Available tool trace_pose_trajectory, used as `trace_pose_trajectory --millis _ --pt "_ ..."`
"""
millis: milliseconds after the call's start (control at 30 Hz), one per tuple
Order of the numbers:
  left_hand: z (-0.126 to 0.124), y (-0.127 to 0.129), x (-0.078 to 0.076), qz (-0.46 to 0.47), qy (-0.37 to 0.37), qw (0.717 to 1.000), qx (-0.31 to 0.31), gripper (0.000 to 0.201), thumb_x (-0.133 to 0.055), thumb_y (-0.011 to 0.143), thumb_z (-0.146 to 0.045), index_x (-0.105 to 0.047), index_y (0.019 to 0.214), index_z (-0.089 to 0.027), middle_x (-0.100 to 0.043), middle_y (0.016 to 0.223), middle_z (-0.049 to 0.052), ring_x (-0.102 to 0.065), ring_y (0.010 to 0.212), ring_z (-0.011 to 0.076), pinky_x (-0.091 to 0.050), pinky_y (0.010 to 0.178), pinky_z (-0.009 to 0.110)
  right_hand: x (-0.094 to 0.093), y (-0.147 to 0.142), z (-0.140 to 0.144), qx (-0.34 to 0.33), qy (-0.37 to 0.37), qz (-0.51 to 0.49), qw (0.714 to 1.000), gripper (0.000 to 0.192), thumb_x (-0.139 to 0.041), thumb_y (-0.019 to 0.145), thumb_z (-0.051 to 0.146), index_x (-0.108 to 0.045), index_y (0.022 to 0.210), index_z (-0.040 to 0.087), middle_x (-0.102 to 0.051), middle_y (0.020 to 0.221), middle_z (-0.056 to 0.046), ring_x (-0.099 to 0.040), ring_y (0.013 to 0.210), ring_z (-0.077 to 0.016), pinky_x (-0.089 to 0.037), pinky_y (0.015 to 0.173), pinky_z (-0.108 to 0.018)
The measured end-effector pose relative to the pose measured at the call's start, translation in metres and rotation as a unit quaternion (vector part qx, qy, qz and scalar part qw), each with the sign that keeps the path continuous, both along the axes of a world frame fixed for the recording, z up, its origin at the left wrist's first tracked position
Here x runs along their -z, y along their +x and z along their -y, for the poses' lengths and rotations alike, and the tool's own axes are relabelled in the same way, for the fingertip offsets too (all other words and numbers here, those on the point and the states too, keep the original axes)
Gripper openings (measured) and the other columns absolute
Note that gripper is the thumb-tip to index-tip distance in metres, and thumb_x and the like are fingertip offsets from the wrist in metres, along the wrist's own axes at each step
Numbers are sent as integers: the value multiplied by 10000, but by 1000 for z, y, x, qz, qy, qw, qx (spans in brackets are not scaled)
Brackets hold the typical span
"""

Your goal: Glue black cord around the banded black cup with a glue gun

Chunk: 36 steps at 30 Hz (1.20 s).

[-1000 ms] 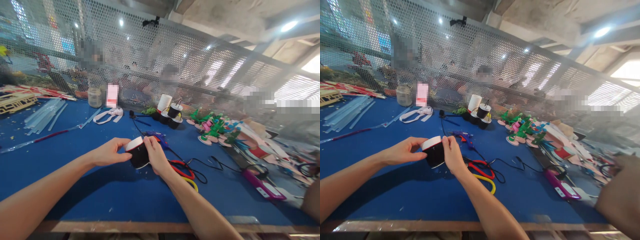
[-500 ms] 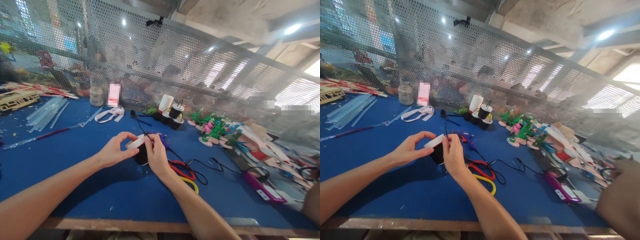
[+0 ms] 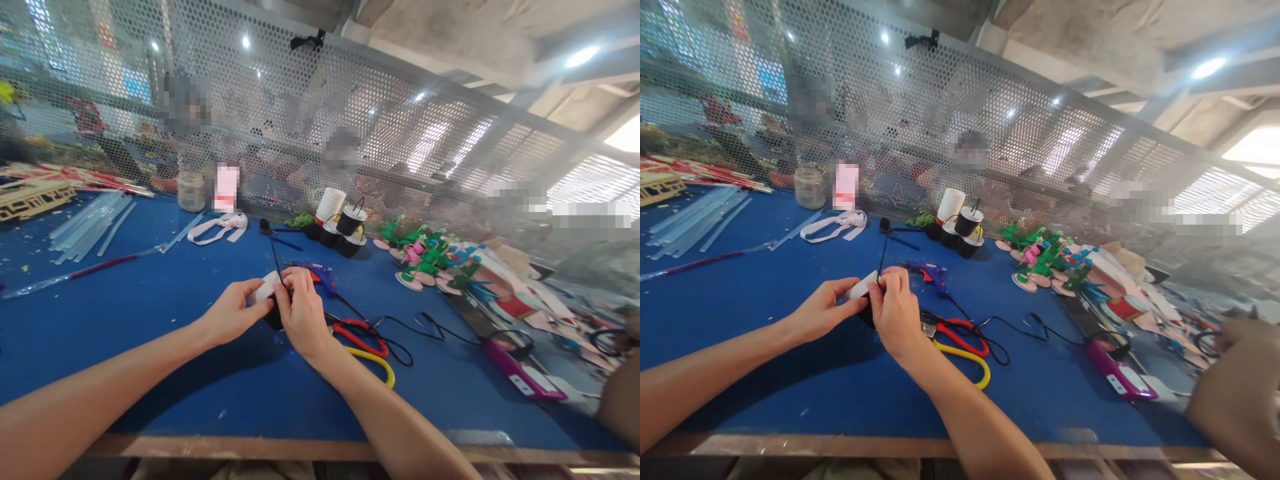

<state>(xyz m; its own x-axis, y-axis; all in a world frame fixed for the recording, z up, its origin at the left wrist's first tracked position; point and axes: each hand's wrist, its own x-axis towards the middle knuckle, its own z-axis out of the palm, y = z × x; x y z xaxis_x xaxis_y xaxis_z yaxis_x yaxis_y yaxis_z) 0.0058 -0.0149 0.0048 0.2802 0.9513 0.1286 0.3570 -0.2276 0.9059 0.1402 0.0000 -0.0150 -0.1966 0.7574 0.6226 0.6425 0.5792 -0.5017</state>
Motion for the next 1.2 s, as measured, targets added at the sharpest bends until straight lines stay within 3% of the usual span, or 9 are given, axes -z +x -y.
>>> trace_pose_trajectory --millis 167,300,467,567,700,833,967,1100,1200 --pt "-4 -4 2 1 11 1000 16 225 -454 703 -303 -538 771 -105 -471 632 -20 -410 591 103 -340 540 206 -18 15 -5 4 -71 -9 997 167 -376 822 321 -458 854 179 -569 864 -80 -566 701 -161 -444 641 -304" --pt "-7 -7 -1 -9 14 1000 9 207 -448 711 -295 -533 763 -114 -464 622 -23 -403 582 100 -322 507 194 -28 44 2 43 -122 181 975 175 -504 755 277 -534 896 177 -592 913 -95 -574 796 -220 -430 691 -350" --pt "-7 -9 -5 -29 2 999 -30 184 -457 692 -318 -463 640 -141 -342 526 -60 -317 486 73 -250 447 184 -1 81 24 40 -145 316 937 412 -604 673 283 -532 1062 166 -568 1015 -136 -528 950 -273 -427 752 -385" --pt "-9 -10 -2 -21 8 999 -27 194 -458 692 -334 -452 639 -147 -333 532 -62 -323 496 79 -252 461 192 16 96 29 76 -125 319 937 330 -497 757 233 -531 1083 197 -579 998 -110 -546 907 -245 -426 762 -387" --pt "-13 -12 0 -25 10 999 -31 187 -459 699 -326 -470 662 -143 -343 541 -61 -327 505 79 -250 472 196 20 104 18 121 -121 323 931 291 -441 792 223 -546 1061 190 -584 978 -110 -538 901 -252 -430 738 -382" --pt "-13 -13 -2 -21 8 999 -49 196 -464 699 -333 -466 650 -143 -307 522 -67 -301 484 74 -228 457 196 12 107 2 120 -162 319 926 343 -438 793 207 -497 1127 155 -559 1054 -127 -514 966 -261 -416 770 -381" --pt "-13 -14 -3 -11 9 999 -40 195 -470 704 -330 -494 683 -138 -355 543 -58 -334 508 80 -256 475 195 -8 101 4 98 -192 281 935 407 -512 744 240 -494 1131 116 -540 1075 -170 -512 966 -283 -403 780 -405" --pt "-12 -14 -1 10 3 1000 18 223 -489 704 -338 -540 751 -126 -486 635 -25 -429 607 108 -340 566 208 -32 73 7 -14 -162 122 979 291 -459 783 308 -560 1024 180 -587 1023 -90 -538 930 -206 -406 777 -331" --pt "-10 -14 0 30 -11 997 72 254 -493 713 -356 -552 802 -125 -525 684 -11 -454 635 115 -366 601 216 -36 47 -5 -99 -243 30 964 362 -370 815 417 -629 861 167 -646 814 -44 -572 757 -177 -420 690 -304"
